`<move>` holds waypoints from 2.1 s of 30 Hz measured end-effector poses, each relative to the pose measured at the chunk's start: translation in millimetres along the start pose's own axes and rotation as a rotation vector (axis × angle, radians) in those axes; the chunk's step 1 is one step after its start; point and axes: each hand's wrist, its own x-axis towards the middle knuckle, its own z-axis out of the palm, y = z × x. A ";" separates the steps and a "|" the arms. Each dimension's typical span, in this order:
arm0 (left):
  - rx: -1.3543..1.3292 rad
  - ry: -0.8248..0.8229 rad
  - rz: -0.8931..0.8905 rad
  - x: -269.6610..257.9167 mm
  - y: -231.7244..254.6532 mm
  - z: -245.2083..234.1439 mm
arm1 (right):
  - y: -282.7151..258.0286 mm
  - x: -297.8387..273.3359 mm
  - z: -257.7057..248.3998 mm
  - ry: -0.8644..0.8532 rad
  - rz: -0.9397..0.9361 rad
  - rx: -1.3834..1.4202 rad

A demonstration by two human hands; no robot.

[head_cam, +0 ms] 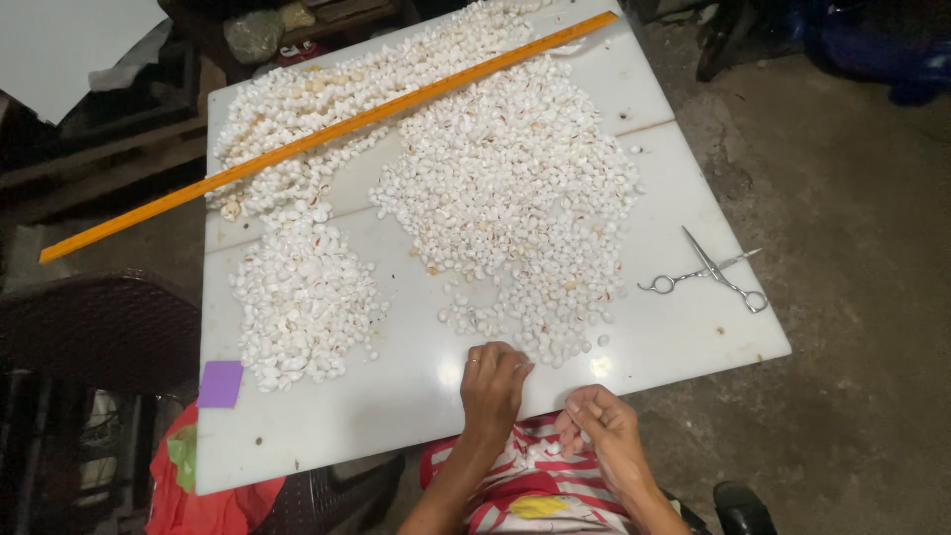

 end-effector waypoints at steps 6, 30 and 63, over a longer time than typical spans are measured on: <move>0.112 0.043 -0.010 10.5 -15.7 -10.5 | 4.0 1.7 -2.4 0.002 -0.029 0.016; -0.516 -0.198 -0.453 24.3 -7.8 -19.8 | -6.9 -0.3 11.0 0.010 -0.040 -0.001; -0.581 -0.147 -0.494 15.8 -33.3 -37.2 | 0.8 -1.3 9.5 -0.024 -0.038 -0.051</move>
